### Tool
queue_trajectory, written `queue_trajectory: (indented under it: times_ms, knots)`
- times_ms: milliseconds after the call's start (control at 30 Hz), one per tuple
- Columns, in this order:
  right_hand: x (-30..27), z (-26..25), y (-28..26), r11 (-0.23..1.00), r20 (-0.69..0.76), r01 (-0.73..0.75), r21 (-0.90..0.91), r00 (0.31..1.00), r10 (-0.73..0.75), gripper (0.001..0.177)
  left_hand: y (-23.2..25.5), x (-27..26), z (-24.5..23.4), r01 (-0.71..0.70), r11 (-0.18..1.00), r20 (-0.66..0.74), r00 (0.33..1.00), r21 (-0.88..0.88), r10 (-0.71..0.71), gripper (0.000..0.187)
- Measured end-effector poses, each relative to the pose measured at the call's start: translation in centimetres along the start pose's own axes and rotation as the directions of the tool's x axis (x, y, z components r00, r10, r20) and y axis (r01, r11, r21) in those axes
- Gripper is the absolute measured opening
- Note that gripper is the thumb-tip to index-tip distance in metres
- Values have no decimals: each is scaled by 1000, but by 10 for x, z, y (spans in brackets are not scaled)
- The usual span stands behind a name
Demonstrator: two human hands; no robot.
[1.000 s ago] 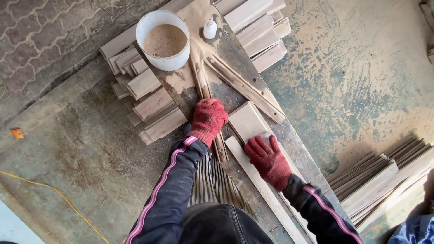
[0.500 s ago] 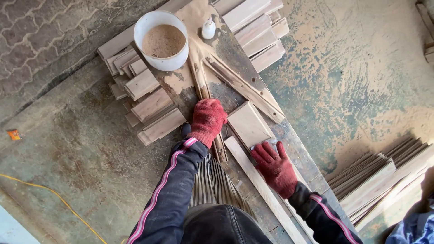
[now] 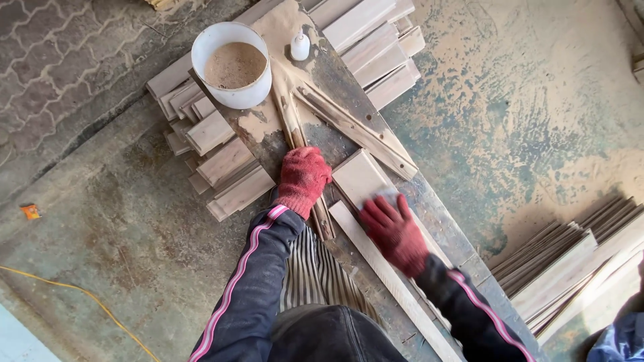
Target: Sanding a wood plank using a power sander and manual sandpaper.
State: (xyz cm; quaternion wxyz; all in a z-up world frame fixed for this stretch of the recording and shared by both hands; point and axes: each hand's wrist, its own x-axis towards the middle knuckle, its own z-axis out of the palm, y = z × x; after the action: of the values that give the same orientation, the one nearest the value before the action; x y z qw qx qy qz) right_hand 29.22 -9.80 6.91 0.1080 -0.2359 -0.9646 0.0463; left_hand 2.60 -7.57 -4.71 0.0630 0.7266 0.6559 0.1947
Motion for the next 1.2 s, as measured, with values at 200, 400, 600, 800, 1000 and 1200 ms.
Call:
queue_trajectory:
  times_ms: [200, 400, 600, 800, 1000, 1200]
  knots:
    - [0, 6, 0, 1000, -18, 23, 7, 1000, -23, 34, 0, 3, -8, 185, 728, 145, 982, -661, -118, 18]
    - [85, 37, 8, 997, -213, 66, 48, 976, -54, 41, -15, -7, 39, 12, 999, -6, 1000, 38, -12, 16]
    - [27, 7, -15, 993, -191, -102, 55, 975, 110, 38, 12, -4, 10, 426, 320, 250, 848, -846, -467, 50]
    - [48, 23, -19, 984, -201, -175, 41, 963, 179, 33, 3, -6, 25, 456, -101, 435, 725, -884, -534, 39]
    - [93, 26, -15, 979, -245, -190, -75, 955, 166, 26, -14, -12, 39, 56, 998, -52, 997, -27, -57, 12]
    - [57, 26, -29, 965, -109, -262, 12, 959, 262, 35, 12, -3, 8, 530, 234, 359, 779, -815, -514, 33]
